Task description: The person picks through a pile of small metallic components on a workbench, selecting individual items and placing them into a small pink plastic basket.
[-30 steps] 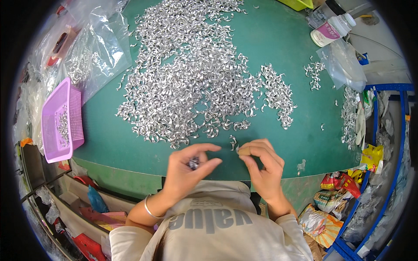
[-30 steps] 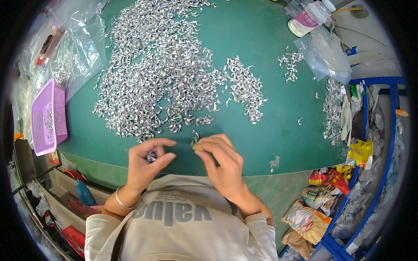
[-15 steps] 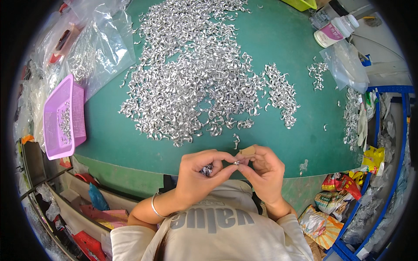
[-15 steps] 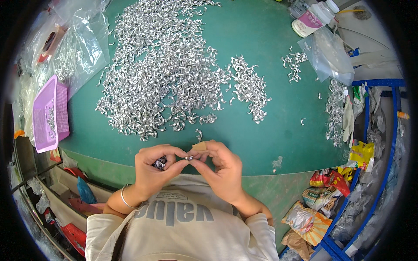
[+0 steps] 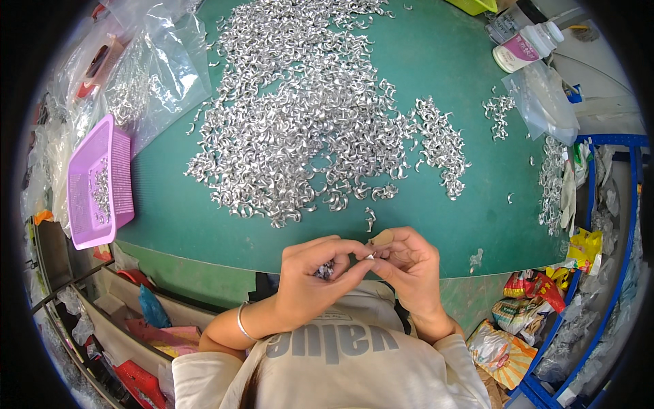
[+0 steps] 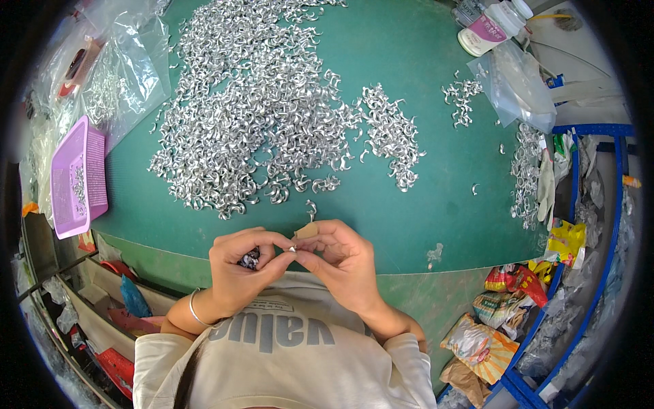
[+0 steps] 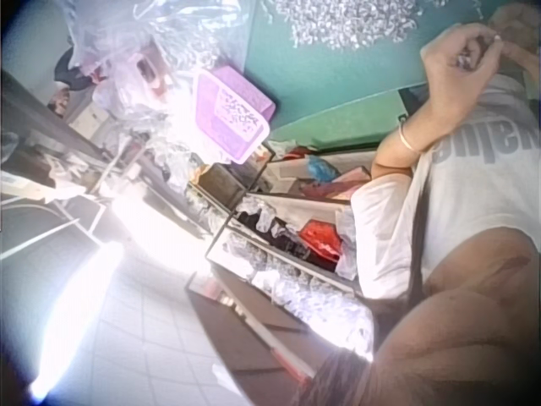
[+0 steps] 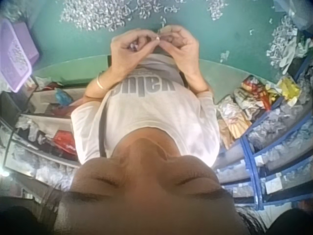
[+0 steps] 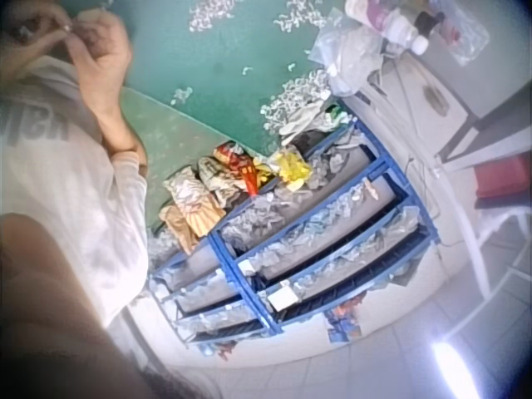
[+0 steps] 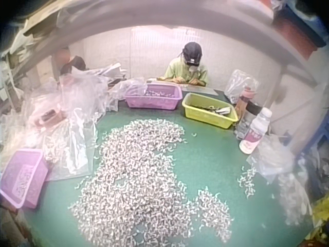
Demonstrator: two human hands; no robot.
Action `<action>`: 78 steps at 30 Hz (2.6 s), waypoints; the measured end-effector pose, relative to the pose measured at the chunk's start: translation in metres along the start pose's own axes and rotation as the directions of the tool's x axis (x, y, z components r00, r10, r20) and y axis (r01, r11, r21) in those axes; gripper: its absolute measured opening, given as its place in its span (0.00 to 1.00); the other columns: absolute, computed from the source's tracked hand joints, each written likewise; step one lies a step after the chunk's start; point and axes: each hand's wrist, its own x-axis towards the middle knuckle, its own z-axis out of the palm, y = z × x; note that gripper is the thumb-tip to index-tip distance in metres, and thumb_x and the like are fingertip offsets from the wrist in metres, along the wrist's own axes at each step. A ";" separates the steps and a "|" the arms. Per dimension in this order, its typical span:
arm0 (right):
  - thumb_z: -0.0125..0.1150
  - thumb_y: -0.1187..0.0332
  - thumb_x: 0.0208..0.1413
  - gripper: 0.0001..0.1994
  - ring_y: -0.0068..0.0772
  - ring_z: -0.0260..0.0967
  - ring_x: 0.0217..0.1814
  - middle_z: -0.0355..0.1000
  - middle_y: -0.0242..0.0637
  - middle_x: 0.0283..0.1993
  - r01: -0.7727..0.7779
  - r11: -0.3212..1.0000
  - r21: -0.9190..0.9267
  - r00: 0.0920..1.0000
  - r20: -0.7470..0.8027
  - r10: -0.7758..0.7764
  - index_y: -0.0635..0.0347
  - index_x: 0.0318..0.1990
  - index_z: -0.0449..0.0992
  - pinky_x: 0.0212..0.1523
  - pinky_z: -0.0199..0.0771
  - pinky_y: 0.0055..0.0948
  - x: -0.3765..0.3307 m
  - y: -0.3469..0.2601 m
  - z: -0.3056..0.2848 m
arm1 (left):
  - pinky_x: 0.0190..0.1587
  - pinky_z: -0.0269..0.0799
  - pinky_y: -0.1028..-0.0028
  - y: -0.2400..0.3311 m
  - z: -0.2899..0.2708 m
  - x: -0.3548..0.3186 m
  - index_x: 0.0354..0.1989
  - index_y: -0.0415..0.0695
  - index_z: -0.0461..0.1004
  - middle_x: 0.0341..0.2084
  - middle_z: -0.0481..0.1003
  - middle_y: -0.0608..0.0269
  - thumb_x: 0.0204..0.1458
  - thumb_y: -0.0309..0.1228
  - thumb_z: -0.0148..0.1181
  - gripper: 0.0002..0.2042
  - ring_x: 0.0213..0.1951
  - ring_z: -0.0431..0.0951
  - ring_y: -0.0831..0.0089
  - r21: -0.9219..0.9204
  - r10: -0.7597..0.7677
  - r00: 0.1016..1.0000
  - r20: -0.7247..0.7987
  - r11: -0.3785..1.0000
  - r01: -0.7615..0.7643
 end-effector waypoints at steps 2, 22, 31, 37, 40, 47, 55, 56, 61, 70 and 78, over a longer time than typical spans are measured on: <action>0.53 0.86 0.46 0.13 0.25 0.68 0.41 0.70 0.40 0.37 -0.009 1.000 -0.007 1.000 0.004 0.009 0.70 0.41 0.65 0.40 0.70 0.22 0.000 -0.001 -0.001 | 0.17 0.51 0.84 0.000 0.000 0.000 0.29 0.39 0.75 0.08 0.56 0.72 0.37 0.18 0.62 0.09 0.14 0.56 0.86 -0.009 0.008 1.000 0.003 1.000 -0.008; 0.53 0.86 0.46 0.12 0.28 0.69 0.40 0.69 0.42 0.37 -0.010 0.998 0.062 1.000 0.023 0.009 0.70 0.39 0.65 0.42 0.70 0.24 -0.001 -0.002 0.001 | 0.17 0.50 0.84 0.004 -0.001 0.000 0.30 0.39 0.75 0.09 0.57 0.73 0.37 0.17 0.61 0.09 0.14 0.56 0.87 -0.041 0.008 1.000 0.016 0.999 -0.007; 0.54 0.88 0.44 0.15 0.29 0.68 0.41 0.69 0.42 0.38 0.111 0.994 -0.015 0.994 -0.002 -0.111 0.69 0.41 0.64 0.43 0.71 0.26 -0.002 0.002 0.002 | 0.18 0.52 0.85 0.003 -0.002 -0.001 0.28 0.35 0.74 0.10 0.60 0.72 0.36 0.15 0.59 0.08 0.15 0.57 0.87 -0.056 -0.001 1.000 -0.004 0.998 0.001; 0.54 0.87 0.45 0.14 0.29 0.68 0.41 0.68 0.42 0.39 0.103 0.995 0.010 0.995 -0.006 -0.103 0.70 0.41 0.64 0.43 0.71 0.26 -0.001 0.002 0.003 | 0.19 0.53 0.85 0.004 -0.002 0.000 0.28 0.36 0.74 0.09 0.58 0.73 0.36 0.15 0.59 0.08 0.15 0.56 0.87 -0.059 0.004 1.000 -0.004 0.998 -0.004; 0.53 0.86 0.46 0.13 0.28 0.68 0.41 0.68 0.41 0.39 0.077 0.996 0.038 0.997 -0.005 -0.077 0.70 0.41 0.64 0.43 0.71 0.25 -0.002 0.001 0.004 | 0.19 0.53 0.84 0.005 -0.003 0.000 0.27 0.36 0.74 0.09 0.58 0.73 0.36 0.15 0.60 0.08 0.15 0.56 0.87 -0.052 0.001 1.000 0.007 0.999 0.000; 0.52 0.85 0.47 0.12 0.26 0.68 0.41 0.68 0.39 0.38 0.047 0.994 0.103 0.998 0.031 -0.051 0.70 0.41 0.65 0.42 0.69 0.24 -0.002 0.004 0.003 | 0.18 0.52 0.84 0.007 -0.001 0.000 0.27 0.36 0.74 0.08 0.58 0.73 0.36 0.15 0.60 0.07 0.15 0.56 0.87 -0.064 0.000 1.000 0.003 0.998 0.001; 0.53 0.85 0.46 0.12 0.26 0.68 0.40 0.69 0.40 0.39 0.073 0.995 0.073 0.997 0.012 -0.074 0.69 0.40 0.66 0.41 0.68 0.24 -0.001 0.000 0.005 | 0.18 0.52 0.85 0.009 -0.003 -0.002 0.26 0.37 0.75 0.09 0.60 0.73 0.36 0.16 0.60 0.07 0.15 0.57 0.87 -0.030 -0.016 0.999 -0.028 0.999 0.015; 0.53 0.85 0.46 0.12 0.26 0.68 0.39 0.70 0.40 0.39 0.081 0.996 0.044 0.997 -0.001 -0.081 0.69 0.40 0.66 0.40 0.68 0.24 0.001 -0.001 0.006 | 0.18 0.54 0.85 0.009 -0.007 -0.002 0.26 0.37 0.75 0.10 0.61 0.73 0.37 0.17 0.61 0.07 0.15 0.58 0.88 -0.010 -0.030 0.998 -0.052 0.999 0.030; 0.58 0.84 0.39 0.14 0.29 0.66 0.34 0.72 0.38 0.34 0.213 0.702 -0.680 0.943 -0.045 -0.330 0.65 0.37 0.72 0.36 0.67 0.25 0.017 -0.009 -0.025 | 0.29 0.66 0.82 0.004 -0.079 0.004 0.26 0.38 0.74 0.20 0.72 0.66 0.39 0.17 0.55 0.05 0.24 0.69 0.80 0.372 0.181 0.818 -0.546 0.927 0.043; 0.58 0.79 0.39 0.16 0.37 0.59 0.36 0.64 0.36 0.34 0.343 0.124 -0.931 0.917 0.304 -0.258 0.61 0.40 0.72 0.36 0.58 0.31 0.036 -0.009 -0.014 | 0.25 0.56 0.85 -0.001 -0.258 -0.013 0.36 0.37 0.74 0.15 0.61 0.73 0.46 0.27 0.59 0.09 0.21 0.57 0.86 0.673 0.560 0.376 -0.738 0.654 0.345; 0.53 0.78 0.48 0.11 0.23 0.63 0.36 0.68 0.33 0.38 -0.030 0.967 -0.252 1.000 -0.002 0.031 0.65 0.42 0.70 0.36 0.61 0.22 0.016 0.004 -0.025 | 0.26 0.61 0.85 -0.003 -0.067 -0.006 0.30 0.41 0.75 0.13 0.66 0.75 0.38 0.18 0.60 0.08 0.19 0.64 0.87 0.217 0.006 0.924 -0.382 0.973 0.083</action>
